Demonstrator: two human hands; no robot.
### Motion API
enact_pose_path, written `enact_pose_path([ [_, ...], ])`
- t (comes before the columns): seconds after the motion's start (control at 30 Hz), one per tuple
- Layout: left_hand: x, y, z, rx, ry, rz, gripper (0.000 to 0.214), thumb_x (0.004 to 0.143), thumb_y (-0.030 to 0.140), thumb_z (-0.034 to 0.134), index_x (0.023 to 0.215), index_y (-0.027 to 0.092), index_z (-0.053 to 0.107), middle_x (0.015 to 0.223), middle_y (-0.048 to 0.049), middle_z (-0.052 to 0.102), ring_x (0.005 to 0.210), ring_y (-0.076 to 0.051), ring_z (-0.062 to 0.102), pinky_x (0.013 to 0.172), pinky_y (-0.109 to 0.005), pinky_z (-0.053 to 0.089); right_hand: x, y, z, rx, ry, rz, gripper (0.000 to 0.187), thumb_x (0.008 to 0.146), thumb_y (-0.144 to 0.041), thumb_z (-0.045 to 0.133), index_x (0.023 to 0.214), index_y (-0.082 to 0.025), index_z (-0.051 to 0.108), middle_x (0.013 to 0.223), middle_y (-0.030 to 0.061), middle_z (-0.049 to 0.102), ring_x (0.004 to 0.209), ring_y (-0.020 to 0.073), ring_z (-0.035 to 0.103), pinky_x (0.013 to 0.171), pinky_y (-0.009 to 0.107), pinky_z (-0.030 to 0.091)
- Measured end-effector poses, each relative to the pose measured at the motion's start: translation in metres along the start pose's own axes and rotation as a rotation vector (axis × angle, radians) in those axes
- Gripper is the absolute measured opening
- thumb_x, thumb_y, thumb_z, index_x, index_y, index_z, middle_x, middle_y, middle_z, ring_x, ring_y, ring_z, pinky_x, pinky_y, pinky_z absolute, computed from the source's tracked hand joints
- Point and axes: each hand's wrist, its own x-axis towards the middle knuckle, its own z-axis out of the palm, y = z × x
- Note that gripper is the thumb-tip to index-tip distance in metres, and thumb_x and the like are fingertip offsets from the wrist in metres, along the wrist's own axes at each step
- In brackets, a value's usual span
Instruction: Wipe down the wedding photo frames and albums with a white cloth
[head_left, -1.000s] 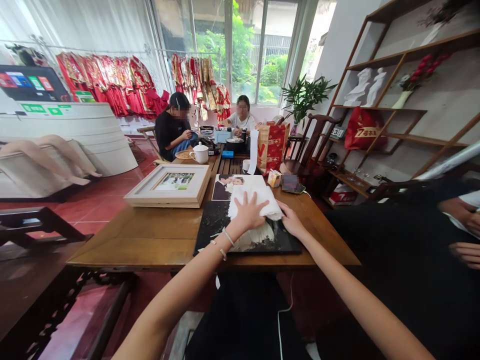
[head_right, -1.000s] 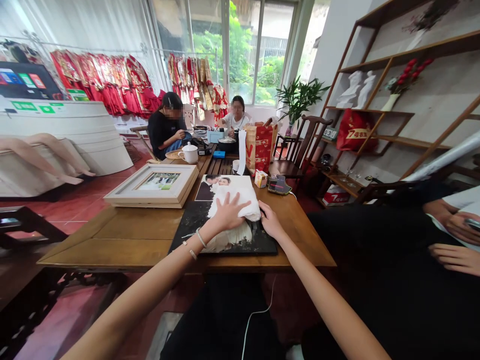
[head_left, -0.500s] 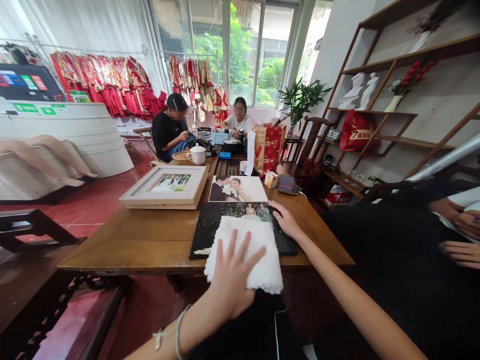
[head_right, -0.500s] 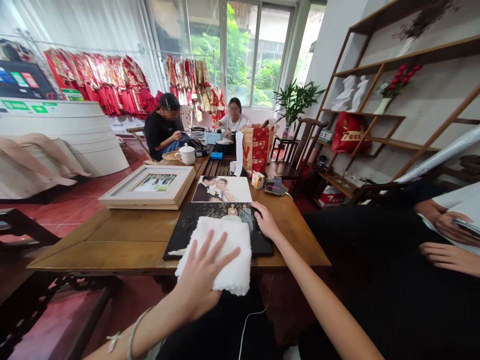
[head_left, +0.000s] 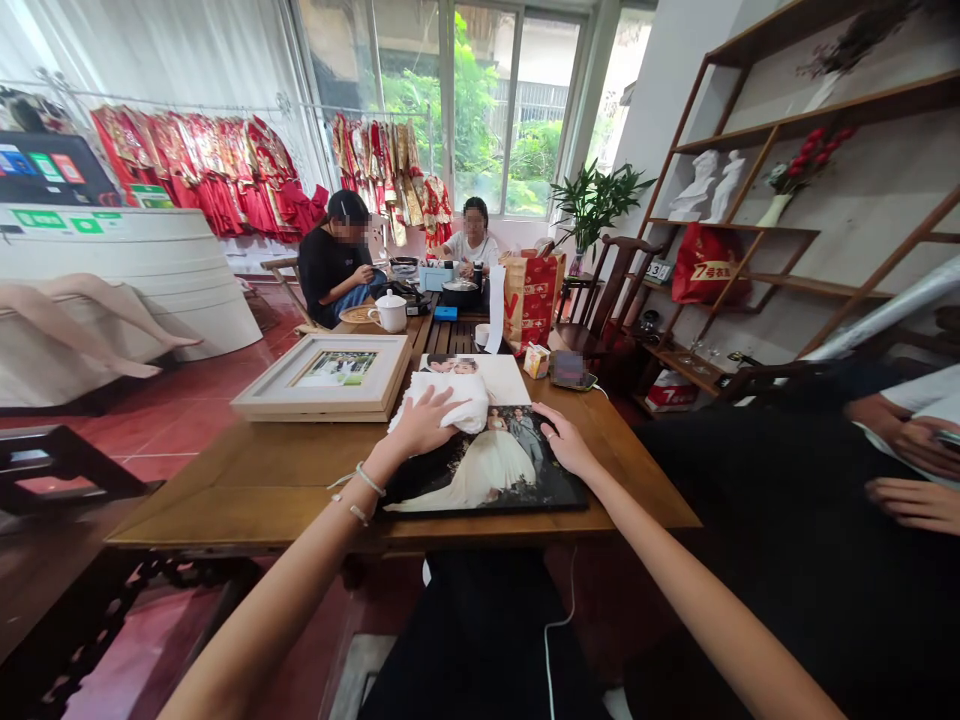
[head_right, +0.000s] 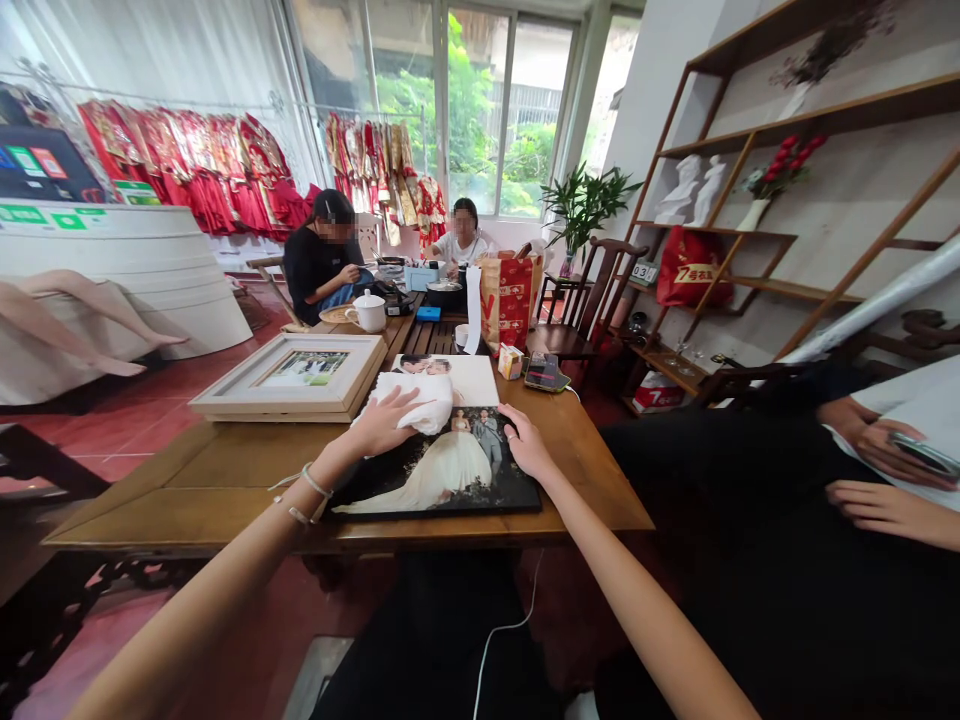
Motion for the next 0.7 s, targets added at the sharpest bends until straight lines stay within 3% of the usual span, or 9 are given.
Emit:
enact_pose_path([
  [0.1, -0.022, 0.003, 0.002, 0.025, 0.034, 0.009, 0.056, 0.086, 0.033, 0.039, 0.141, 0.036, 0.029, 0.152, -0.0012, 0.02, 0.139, -0.033, 0.01, 0.103, -0.062, 0.02, 0.0, 0.001, 0.0, 0.009, 0.006, 0.011, 0.042, 0.079, -0.022, 0.045, 0.119, -0.026, 0.059, 0.132, 0.0037, 0.054, 0.126, 0.0213, 0.045, 0.111, 0.046, 0.025],
  [0.27, -0.088, 0.014, 0.009, 0.063, 0.029, 0.04, 0.075, 0.072, 0.018, 0.047, 0.141, 0.039, 0.027, 0.154, 0.004, 0.011, 0.14, -0.031, 0.002, 0.107, -0.058, 0.014, -0.001, 0.0, 0.0, 0.003, 0.02, -0.016, 0.042, 0.08, -0.019, 0.044, 0.118, -0.027, 0.059, 0.13, 0.0029, 0.055, 0.125, 0.0201, 0.046, 0.111, 0.045, 0.027],
  [0.43, -0.142, 0.03, 0.014, 0.068, 0.005, 0.064, 0.079, 0.069, 0.02, 0.048, 0.141, 0.042, 0.024, 0.154, 0.0073, 0.004, 0.139, -0.032, -0.002, 0.108, -0.057, 0.013, -0.002, -0.002, -0.001, -0.014, 0.018, -0.007, 0.043, 0.08, -0.018, 0.042, 0.118, -0.025, 0.06, 0.13, 0.0043, 0.055, 0.125, 0.0204, 0.046, 0.111, 0.044, 0.027],
  [0.57, -0.135, 0.031, 0.013, 0.07, 0.005, 0.068, 0.083, 0.067, 0.016, 0.048, 0.141, 0.042, 0.023, 0.154, 0.0061, 0.006, 0.139, -0.032, -0.001, 0.108, -0.057, 0.013, -0.001, -0.002, -0.001, -0.006, 0.003, -0.022, 0.041, 0.08, -0.02, 0.043, 0.118, -0.026, 0.06, 0.131, 0.0032, 0.055, 0.126, 0.02, 0.044, 0.112, 0.044, 0.026],
  [0.7, -0.087, 0.016, 0.011, 0.048, 0.025, 0.046, 0.071, 0.075, 0.023, 0.049, 0.141, 0.039, 0.027, 0.153, 0.0011, 0.014, 0.139, -0.034, 0.006, 0.106, -0.059, 0.018, -0.001, -0.003, -0.002, -0.009, -0.019, -0.017, 0.041, 0.082, -0.022, 0.043, 0.119, -0.025, 0.059, 0.132, 0.0047, 0.053, 0.127, 0.0208, 0.043, 0.112, 0.044, 0.025],
])
